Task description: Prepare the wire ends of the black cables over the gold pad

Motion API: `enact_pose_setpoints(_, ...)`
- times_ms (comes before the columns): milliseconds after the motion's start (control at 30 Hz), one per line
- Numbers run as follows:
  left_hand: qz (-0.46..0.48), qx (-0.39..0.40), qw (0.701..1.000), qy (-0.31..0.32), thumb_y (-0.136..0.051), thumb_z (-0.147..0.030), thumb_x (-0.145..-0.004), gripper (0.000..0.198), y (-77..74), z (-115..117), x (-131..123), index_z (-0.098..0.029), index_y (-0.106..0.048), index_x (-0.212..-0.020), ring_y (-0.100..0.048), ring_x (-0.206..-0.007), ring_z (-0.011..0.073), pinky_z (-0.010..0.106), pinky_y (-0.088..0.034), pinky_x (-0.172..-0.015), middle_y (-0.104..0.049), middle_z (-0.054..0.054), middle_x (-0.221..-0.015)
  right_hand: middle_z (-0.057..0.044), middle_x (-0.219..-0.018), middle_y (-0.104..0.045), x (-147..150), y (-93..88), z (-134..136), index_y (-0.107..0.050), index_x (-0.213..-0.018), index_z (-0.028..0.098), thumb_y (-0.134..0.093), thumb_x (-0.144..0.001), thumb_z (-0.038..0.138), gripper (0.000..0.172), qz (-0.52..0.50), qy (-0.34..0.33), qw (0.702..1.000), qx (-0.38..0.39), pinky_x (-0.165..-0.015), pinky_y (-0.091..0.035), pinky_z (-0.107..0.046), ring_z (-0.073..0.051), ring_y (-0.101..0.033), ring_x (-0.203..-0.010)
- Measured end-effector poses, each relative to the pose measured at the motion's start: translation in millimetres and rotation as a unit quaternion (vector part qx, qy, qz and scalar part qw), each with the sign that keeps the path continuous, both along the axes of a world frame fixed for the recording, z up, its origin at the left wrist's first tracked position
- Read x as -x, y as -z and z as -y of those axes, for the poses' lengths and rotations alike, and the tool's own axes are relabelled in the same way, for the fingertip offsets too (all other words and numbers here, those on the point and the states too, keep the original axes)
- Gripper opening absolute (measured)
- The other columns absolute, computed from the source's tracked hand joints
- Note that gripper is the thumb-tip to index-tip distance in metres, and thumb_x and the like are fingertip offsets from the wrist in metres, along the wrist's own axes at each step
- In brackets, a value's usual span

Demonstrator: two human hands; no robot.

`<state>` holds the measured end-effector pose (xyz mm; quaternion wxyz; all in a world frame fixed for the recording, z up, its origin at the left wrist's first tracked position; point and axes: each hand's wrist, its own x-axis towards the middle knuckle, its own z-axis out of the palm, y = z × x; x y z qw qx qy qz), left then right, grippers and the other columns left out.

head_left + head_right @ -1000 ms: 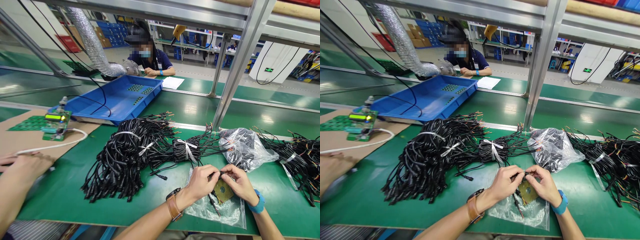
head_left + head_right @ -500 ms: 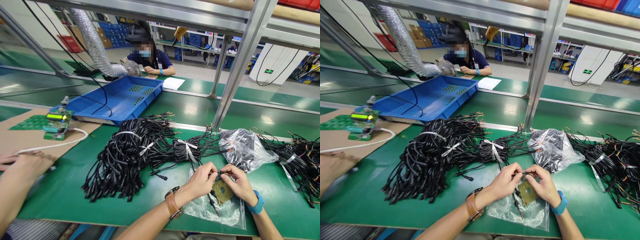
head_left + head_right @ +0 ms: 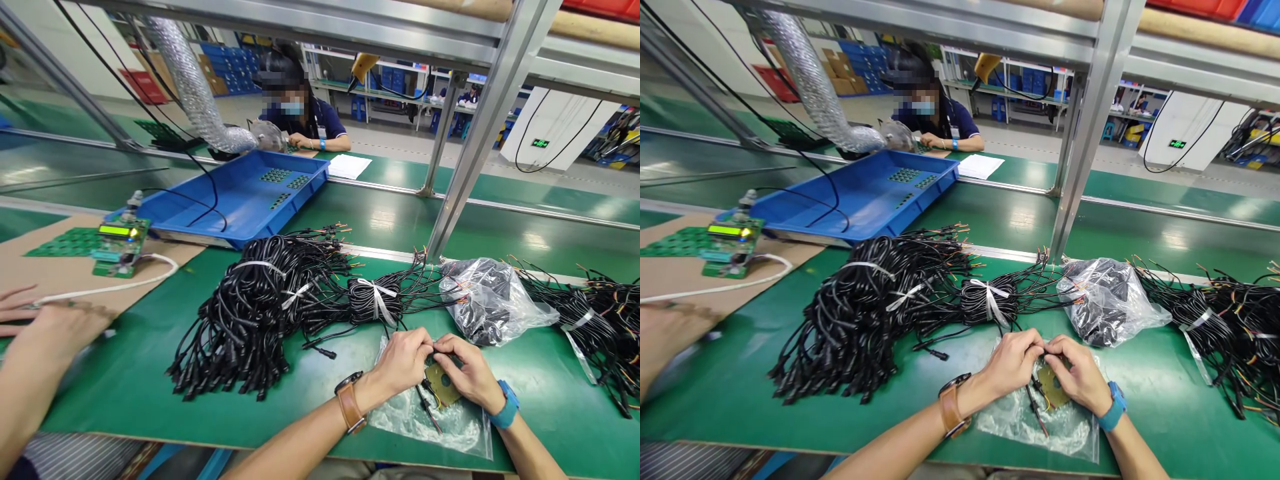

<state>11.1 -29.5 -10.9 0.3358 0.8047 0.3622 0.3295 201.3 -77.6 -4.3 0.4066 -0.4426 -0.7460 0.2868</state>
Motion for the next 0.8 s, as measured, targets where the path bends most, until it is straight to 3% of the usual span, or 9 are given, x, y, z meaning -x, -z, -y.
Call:
enact_pose_setpoints(300,0.057,0.067,0.995,0.046,-0.053,-0.015,-0.090,0.008,-21.7,-7.3,0.1,-0.018,-0.060,-0.088,-0.061,-0.070,0.0138,0.023,-0.040,-0.065,-0.067,0.001,-0.079,-0.006,-0.094,-0.068,-1.9,-1.3,-0.3,-0.066,-0.102,0.022,-0.062,-0.096,0.029,0.010,-0.043,0.080,0.995,0.032,-0.073,-0.057,-0.025,-0.018,-0.067,-0.083)
enact_pose_setpoints(600,0.043,0.058,0.997,0.023,-0.052,-0.013,-0.086,0.014,-8.4,-7.2,0.1,-0.018,-0.061,-0.076,-0.056,-0.062,0.0131,0.024,-0.035,-0.061,-0.065,0.000,-0.070,-0.007,-0.087,-0.069,3.0,4.9,0.1,-0.063,-0.089,0.020,-0.061,-0.097,0.030,0.013,-0.030,0.055,0.997,0.034,-0.068,-0.055,-0.026,-0.018,-0.065,-0.078)
enact_pose_setpoints(800,0.027,0.057,0.998,0.025,-0.052,-0.011,-0.087,0.015,-12.2,-5.7,-0.8,-0.019,-0.061,-0.076,-0.059,-0.066,0.0146,0.024,-0.037,-0.063,-0.067,0.001,-0.073,-0.007,-0.086,-0.070,3.5,9.8,-0.4,-0.063,-0.089,0.021,-0.058,-0.099,0.029,0.013,-0.015,0.037,0.999,0.024,-0.068,-0.054,-0.028,-0.018,-0.065,-0.075)
